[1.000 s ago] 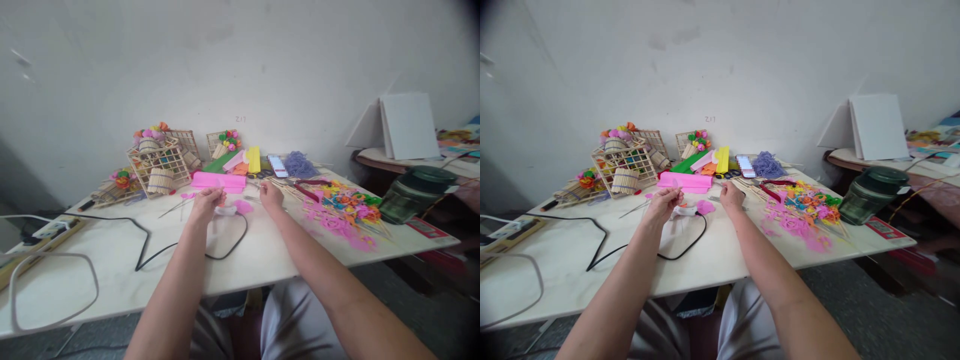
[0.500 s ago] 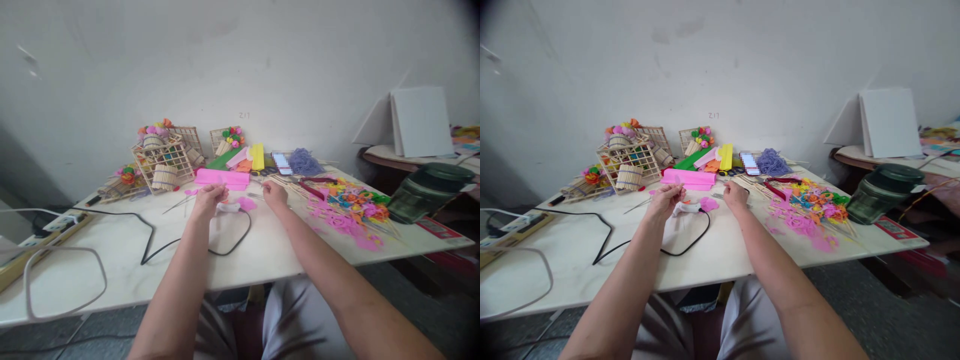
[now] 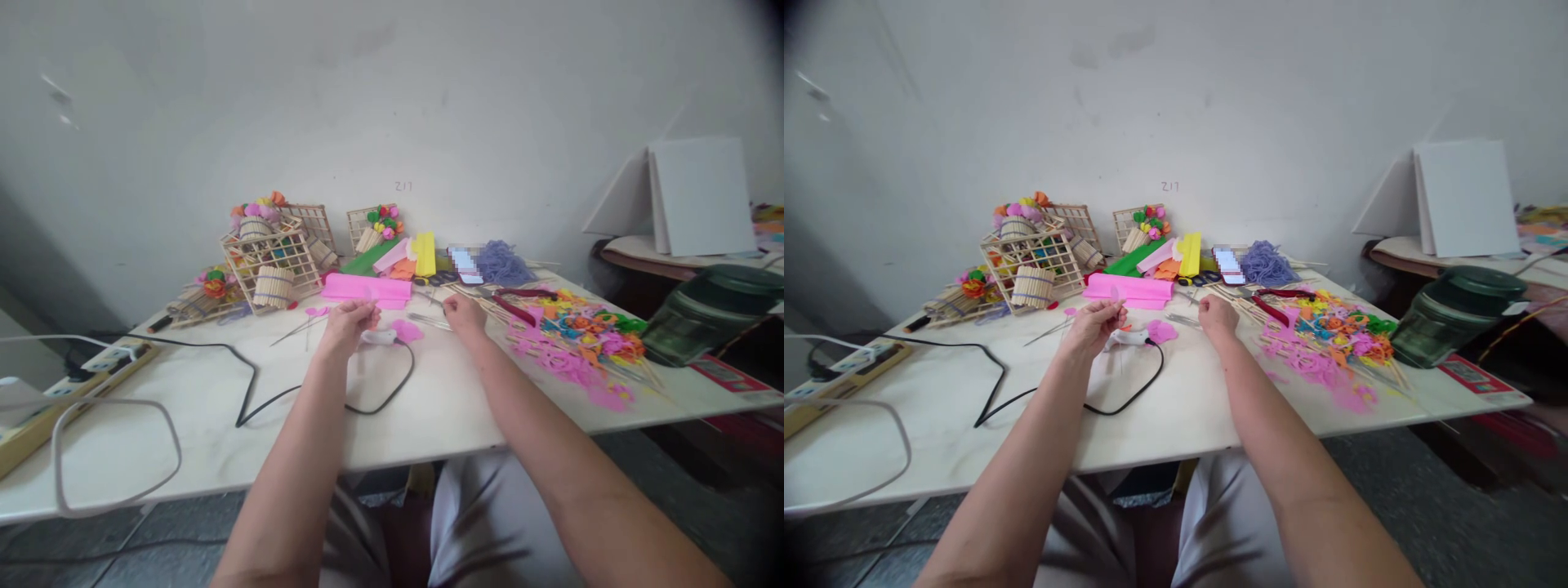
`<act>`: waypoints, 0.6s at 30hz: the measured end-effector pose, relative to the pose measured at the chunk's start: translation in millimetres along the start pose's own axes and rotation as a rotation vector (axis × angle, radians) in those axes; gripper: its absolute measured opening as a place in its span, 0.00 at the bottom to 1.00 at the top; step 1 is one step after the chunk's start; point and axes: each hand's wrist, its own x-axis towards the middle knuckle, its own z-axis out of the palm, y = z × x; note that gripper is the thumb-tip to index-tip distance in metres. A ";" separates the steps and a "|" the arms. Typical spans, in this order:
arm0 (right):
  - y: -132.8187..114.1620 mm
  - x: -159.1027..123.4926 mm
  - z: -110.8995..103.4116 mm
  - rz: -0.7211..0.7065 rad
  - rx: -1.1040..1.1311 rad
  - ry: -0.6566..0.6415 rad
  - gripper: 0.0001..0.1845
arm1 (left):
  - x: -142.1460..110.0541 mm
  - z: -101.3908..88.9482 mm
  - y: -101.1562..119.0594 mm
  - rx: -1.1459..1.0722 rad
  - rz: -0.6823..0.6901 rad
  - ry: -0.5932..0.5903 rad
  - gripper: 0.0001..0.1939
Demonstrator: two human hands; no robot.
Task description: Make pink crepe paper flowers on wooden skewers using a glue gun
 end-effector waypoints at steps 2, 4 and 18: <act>-2.0 -3.1 1.7 -0.039 -0.007 -0.026 0.12 | 0.5 -0.3 -0.2 -0.052 -0.016 -0.005 0.07; -7.1 -8.2 3.0 -0.102 0.002 -0.035 0.12 | 1.5 -0.9 -0.6 -0.109 -0.050 -0.002 0.07; -89.4 -57.7 3.8 -0.794 -0.101 -0.221 0.27 | 0.3 -13.2 17.4 -0.183 0.071 0.094 0.05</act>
